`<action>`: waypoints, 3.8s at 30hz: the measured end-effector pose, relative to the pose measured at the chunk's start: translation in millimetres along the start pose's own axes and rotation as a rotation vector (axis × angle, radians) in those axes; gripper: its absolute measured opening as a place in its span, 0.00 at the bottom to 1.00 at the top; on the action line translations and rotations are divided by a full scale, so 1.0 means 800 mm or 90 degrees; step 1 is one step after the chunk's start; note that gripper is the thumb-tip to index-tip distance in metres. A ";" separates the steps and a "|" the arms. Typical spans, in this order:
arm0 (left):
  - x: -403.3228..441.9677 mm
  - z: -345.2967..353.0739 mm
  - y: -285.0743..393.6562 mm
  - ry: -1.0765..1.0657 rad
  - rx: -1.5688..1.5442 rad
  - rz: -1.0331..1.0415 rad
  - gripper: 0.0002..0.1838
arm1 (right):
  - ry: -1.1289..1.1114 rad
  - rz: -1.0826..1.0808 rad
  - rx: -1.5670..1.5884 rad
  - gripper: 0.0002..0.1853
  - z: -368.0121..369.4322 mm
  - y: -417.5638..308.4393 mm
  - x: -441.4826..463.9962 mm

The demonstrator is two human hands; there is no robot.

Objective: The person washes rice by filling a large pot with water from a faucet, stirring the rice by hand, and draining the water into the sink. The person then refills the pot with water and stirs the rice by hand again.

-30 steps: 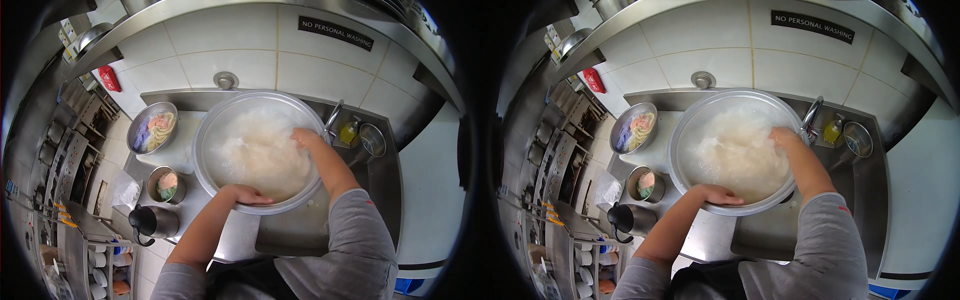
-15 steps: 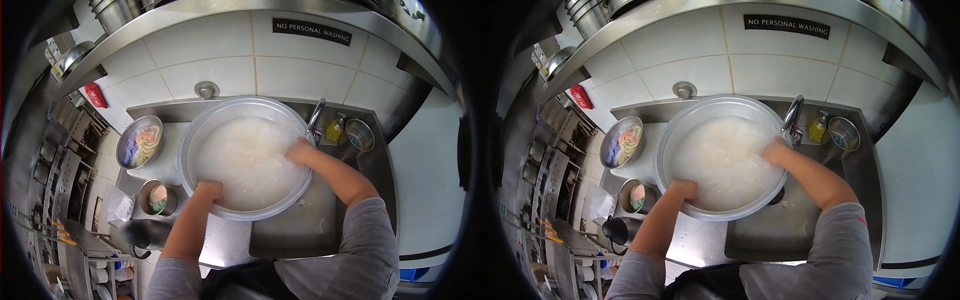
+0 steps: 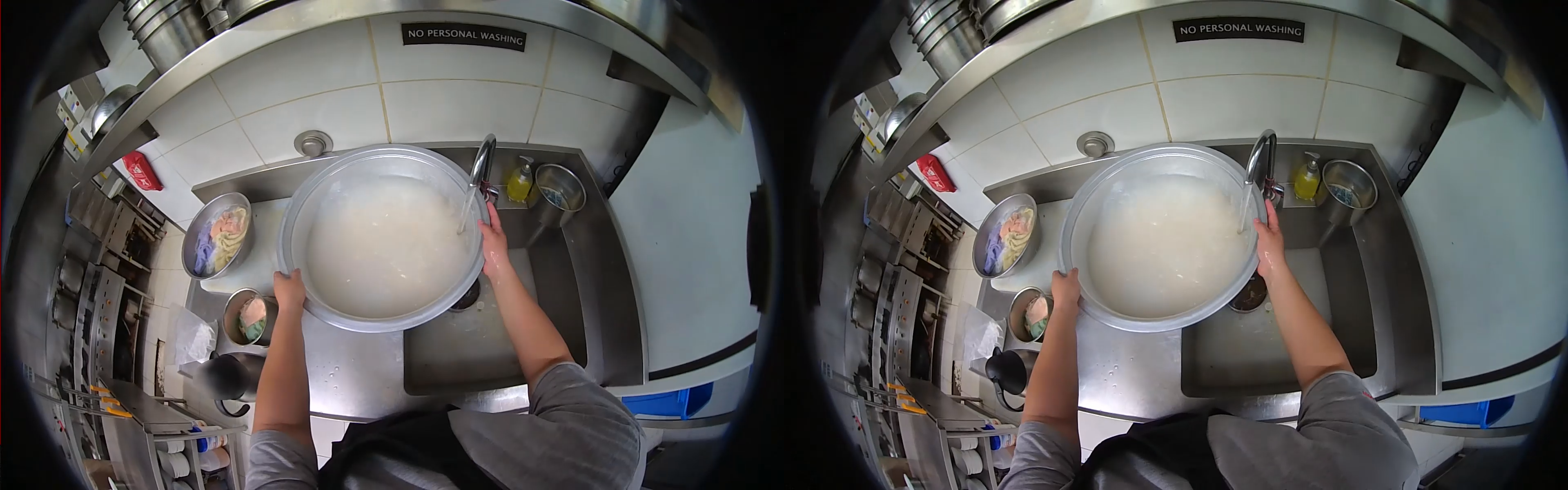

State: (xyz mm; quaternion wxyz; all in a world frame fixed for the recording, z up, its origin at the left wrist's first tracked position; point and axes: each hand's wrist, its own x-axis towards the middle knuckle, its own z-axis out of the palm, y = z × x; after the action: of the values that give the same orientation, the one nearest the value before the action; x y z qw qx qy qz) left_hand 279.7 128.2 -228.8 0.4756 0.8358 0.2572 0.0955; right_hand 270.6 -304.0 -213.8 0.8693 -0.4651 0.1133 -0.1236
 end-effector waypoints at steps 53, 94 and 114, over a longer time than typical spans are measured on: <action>-0.295 -0.246 0.029 -0.319 -0.276 0.100 0.21 | 0.194 0.257 -0.235 0.19 -0.202 0.134 -0.110; -0.371 -0.221 0.097 -0.280 -0.174 0.207 0.19 | -0.074 0.104 -1.352 0.14 -0.274 0.230 -0.058; -0.389 -0.212 0.115 -0.292 -0.173 0.236 0.19 | -0.079 0.062 -1.404 0.14 -0.279 0.253 -0.055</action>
State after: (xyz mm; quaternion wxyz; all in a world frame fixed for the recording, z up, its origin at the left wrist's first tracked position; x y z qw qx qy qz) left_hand -21.7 54.6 -35.0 0.6029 0.7970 -0.0285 0.0230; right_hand 181.5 -355.5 -500.7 -0.0142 -0.9853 0.1358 0.1027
